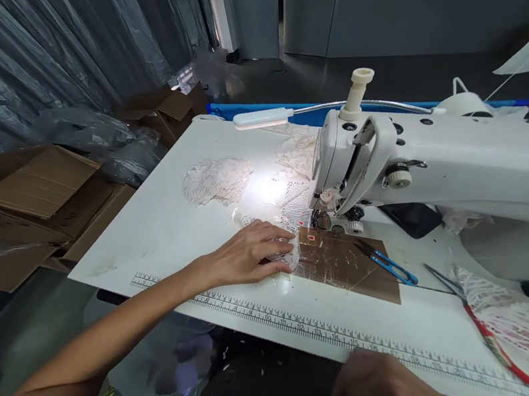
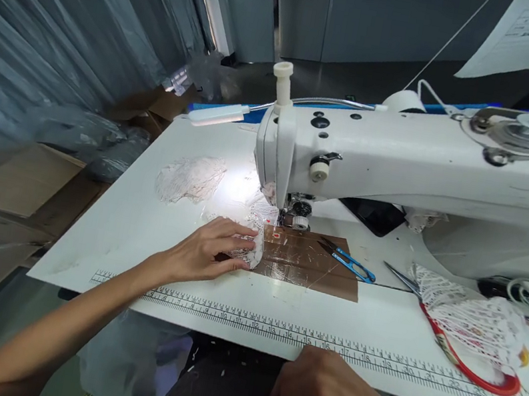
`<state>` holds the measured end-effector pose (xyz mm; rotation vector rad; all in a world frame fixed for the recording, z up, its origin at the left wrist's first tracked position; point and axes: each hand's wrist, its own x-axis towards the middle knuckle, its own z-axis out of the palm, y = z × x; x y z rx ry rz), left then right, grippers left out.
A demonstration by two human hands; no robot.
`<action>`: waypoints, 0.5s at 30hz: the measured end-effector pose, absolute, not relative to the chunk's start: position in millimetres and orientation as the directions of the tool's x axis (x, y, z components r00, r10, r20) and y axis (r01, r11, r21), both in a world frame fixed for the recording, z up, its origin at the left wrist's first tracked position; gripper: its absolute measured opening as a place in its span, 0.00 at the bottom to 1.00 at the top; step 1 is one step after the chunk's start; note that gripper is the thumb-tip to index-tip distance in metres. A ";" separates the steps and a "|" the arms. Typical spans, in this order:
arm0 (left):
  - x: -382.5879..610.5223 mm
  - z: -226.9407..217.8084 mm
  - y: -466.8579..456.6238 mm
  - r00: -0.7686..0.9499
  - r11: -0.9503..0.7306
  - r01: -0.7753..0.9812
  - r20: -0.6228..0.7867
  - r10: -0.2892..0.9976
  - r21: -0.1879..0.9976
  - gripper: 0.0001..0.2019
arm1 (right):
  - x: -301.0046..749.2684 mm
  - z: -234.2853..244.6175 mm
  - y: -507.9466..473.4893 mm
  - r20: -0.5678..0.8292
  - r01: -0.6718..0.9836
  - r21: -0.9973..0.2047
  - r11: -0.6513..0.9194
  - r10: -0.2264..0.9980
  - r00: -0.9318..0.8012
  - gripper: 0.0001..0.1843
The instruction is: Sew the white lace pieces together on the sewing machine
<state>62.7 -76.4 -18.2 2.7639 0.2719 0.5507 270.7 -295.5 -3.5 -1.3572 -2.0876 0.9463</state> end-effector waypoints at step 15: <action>69.6 -16.5 -70.4 0.894 -0.880 0.110 0.340 0.291 0.463 0.07 | 255.3 -28.0 -193.9 0.139 0.806 -0.577 0.132 0.988 -0.063 0.12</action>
